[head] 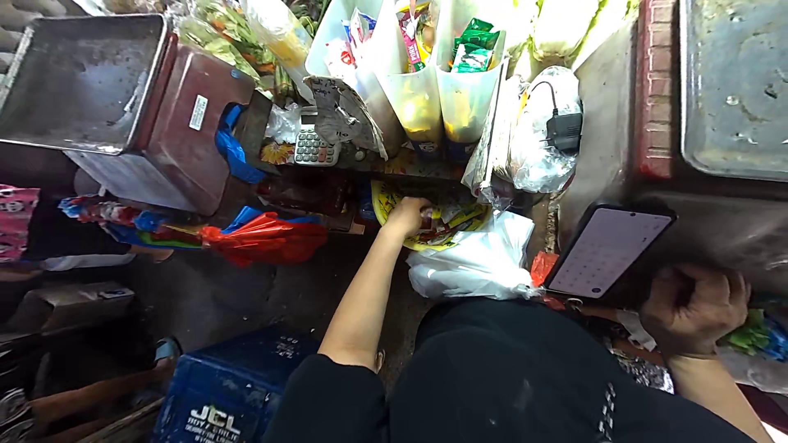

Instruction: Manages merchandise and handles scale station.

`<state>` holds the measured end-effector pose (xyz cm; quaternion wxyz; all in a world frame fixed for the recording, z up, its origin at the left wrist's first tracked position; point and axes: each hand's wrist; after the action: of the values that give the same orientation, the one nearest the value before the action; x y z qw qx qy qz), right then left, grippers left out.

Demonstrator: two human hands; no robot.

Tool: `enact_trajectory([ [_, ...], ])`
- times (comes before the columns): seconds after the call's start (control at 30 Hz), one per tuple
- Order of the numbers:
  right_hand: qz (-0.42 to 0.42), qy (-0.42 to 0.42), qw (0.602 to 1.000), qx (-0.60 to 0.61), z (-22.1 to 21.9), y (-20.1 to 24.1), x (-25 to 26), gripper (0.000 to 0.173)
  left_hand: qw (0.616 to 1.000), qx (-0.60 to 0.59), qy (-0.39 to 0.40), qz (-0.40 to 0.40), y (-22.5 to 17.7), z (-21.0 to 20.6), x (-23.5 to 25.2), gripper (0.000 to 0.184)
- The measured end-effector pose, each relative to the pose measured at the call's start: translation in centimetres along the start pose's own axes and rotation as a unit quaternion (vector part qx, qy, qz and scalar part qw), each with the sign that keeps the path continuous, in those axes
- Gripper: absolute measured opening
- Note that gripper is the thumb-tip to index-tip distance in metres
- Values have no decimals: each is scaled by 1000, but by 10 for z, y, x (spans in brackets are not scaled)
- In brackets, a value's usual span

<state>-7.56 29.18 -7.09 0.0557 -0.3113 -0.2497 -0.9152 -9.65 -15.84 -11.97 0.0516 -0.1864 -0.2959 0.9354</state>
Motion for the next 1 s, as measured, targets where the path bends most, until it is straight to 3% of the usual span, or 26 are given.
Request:
enact_trajectory([
  [0.1, 2, 1, 1000, 3, -1, -1, 0, 36, 996, 3, 80, 34, -2, -6, 0, 51],
  [0.23, 7, -5, 1000, 5, -1, 0, 0, 37, 996, -22, 72, 48, -7, 6, -1, 36],
  [0.4, 3, -2, 1000, 5, -1, -1, 0, 37, 992, -24, -105, 67, -26, 2, 4, 32],
  [0.53, 4, -7, 1000, 3, -1, 1, 0, 38, 988, -1, -147, 40, -31, -29, 14, 30],
  [0.67, 1, -5, 1000, 2, -1, 0, 0, 38, 986, 36, -150, 56, -12, -55, 27, 41],
  [0.87, 3, 1, 1000, 3, -1, -1, 0, 38, 987, 68, -140, 46, 10, -52, 44, 30],
  [1.0, 4, -1, 1000, 3, -1, 1, 0, 39, 983, 169, -36, 70, 6, -38, 52, 30],
])
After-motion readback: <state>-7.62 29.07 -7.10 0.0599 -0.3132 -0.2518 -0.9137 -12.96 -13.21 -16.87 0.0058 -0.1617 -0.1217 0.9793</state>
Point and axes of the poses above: each hand's wrist, its own x-axis towards the middle knuckle, its own z-axis out of the back of the hand, y = z × x, and after that the axes turned 15 degrees about -z, right-handed
